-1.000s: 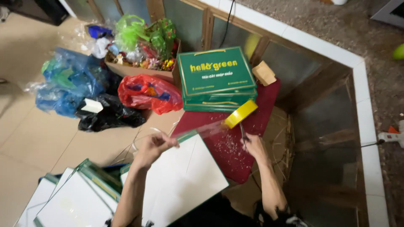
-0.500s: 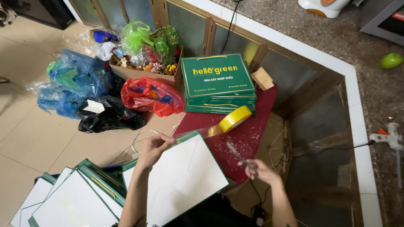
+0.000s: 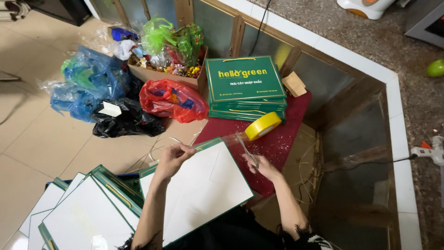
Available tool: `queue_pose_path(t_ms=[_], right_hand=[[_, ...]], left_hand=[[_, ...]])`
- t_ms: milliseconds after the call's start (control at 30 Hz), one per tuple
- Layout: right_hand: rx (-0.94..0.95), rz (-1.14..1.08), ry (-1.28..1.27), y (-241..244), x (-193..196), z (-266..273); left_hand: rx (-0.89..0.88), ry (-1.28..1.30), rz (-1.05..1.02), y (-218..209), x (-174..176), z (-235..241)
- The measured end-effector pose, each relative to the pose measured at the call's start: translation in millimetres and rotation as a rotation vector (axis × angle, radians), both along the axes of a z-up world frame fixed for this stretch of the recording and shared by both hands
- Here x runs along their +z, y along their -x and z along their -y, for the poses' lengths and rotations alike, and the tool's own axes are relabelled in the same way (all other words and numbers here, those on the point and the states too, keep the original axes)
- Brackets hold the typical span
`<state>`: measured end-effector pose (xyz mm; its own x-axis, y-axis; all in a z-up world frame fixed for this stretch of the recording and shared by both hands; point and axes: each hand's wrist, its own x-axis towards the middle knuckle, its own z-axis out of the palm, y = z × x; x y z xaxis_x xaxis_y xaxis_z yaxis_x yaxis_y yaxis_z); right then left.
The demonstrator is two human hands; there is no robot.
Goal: Assemble and tape green and white gift boxes on the floor.
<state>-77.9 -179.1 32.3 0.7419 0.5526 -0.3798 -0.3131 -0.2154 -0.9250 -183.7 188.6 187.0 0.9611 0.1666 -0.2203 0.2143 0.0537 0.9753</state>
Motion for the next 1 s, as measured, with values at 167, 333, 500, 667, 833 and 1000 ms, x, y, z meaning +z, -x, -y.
queue_pose_path(t_ms=[167, 333, 500, 667, 833, 1000], right_hand=[[-0.084, 0.193, 0.331, 15.6, 51.2, -0.3], [0.067, 0.556, 0.865, 24.4, 32.2, 7.7], [-0.012, 0.835, 0.882, 30.7, 73.3, -13.6], [-0.151, 1.072, 0.12, 57.9, 141.4, -91.2], [0.011, 0.951, -0.258, 72.7, 161.2, -149.4], [0.008, 0.598, 0.004, 59.7, 137.2, -149.7]], left_hand=[[0.212, 0.165, 0.155, 14.1, 62.6, 14.3], [0.328, 0.322, 0.482, 9.8, 51.8, 9.1], [0.212, 0.164, 0.52, 14.1, 45.1, 19.1], [0.253, 0.191, 0.467, 24.5, 50.7, 37.9], [0.17, 0.485, 0.524, 36.9, 46.6, 40.8], [0.391, 0.419, 0.448, 68.8, 51.6, 17.4]])
